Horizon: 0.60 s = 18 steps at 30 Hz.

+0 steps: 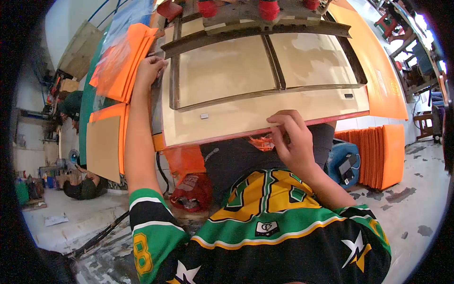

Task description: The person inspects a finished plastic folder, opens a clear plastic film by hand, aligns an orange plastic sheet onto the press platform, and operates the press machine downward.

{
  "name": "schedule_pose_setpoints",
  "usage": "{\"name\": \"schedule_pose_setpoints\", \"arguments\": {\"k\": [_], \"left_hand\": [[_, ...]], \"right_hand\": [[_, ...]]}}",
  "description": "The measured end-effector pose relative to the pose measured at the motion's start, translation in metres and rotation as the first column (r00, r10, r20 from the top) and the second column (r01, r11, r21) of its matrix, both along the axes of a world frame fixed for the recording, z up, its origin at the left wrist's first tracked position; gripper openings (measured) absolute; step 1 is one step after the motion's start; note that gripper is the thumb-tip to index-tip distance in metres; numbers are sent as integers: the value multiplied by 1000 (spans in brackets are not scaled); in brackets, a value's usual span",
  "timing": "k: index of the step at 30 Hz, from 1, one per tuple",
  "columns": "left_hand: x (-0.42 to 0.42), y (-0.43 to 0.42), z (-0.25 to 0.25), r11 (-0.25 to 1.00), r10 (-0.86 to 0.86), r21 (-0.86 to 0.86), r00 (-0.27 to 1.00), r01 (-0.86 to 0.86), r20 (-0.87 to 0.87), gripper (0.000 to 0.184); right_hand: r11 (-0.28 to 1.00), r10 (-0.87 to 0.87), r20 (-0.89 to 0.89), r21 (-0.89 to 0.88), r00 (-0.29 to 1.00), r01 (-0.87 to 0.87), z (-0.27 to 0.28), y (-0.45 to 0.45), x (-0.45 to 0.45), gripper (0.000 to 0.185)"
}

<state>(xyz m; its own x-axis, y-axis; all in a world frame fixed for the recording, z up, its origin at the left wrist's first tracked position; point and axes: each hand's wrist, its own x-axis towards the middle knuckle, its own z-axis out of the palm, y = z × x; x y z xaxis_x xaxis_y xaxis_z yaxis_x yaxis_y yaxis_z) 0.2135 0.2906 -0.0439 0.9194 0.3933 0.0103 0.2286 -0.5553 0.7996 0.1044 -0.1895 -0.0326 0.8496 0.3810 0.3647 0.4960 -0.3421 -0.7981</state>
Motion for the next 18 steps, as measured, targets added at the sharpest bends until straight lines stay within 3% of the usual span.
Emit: {"name": "schedule_pose_setpoints", "arguments": {"k": [1, 3, 7, 9, 13, 16, 18], "left_hand": [[11, 0, -1, 998, 58, -11, 997, -58, 47, 19], [32, 15, -10, 999, 26, -25, 999, -25, 22, 18], [52, 14, -12, 985, 120, 121, 992, -126, 49, 18], [63, 23, -21, 993, 116, 11, 991, -117, 64, 23], [82, 43, -43, 1000, 18, 9, 980, -20, 201, 28], [84, 31, -33, 972, 14, -233, 983, 30, 185, 30], [89, 37, -41, 987, -18, -149, 972, 55, 235, 29]], "right_hand": [[1000, -10, -5, -5, 1000, 9, -1, 0, 2, 21], [995, 92, 262, -67, 961, -77, -5, 1, 4, 31], [971, 187, 271, -199, 944, -135, -5, 5, 0, 36], [963, 193, 268, -235, 944, -130, -6, 7, 1, 39], [923, 186, 183, -369, 965, -108, -4, 15, 4, 45], [883, 195, 159, -458, 968, -103, 0, 19, 6, 54], [855, 191, 144, -510, 971, -93, 2, 22, 7, 57]]}}
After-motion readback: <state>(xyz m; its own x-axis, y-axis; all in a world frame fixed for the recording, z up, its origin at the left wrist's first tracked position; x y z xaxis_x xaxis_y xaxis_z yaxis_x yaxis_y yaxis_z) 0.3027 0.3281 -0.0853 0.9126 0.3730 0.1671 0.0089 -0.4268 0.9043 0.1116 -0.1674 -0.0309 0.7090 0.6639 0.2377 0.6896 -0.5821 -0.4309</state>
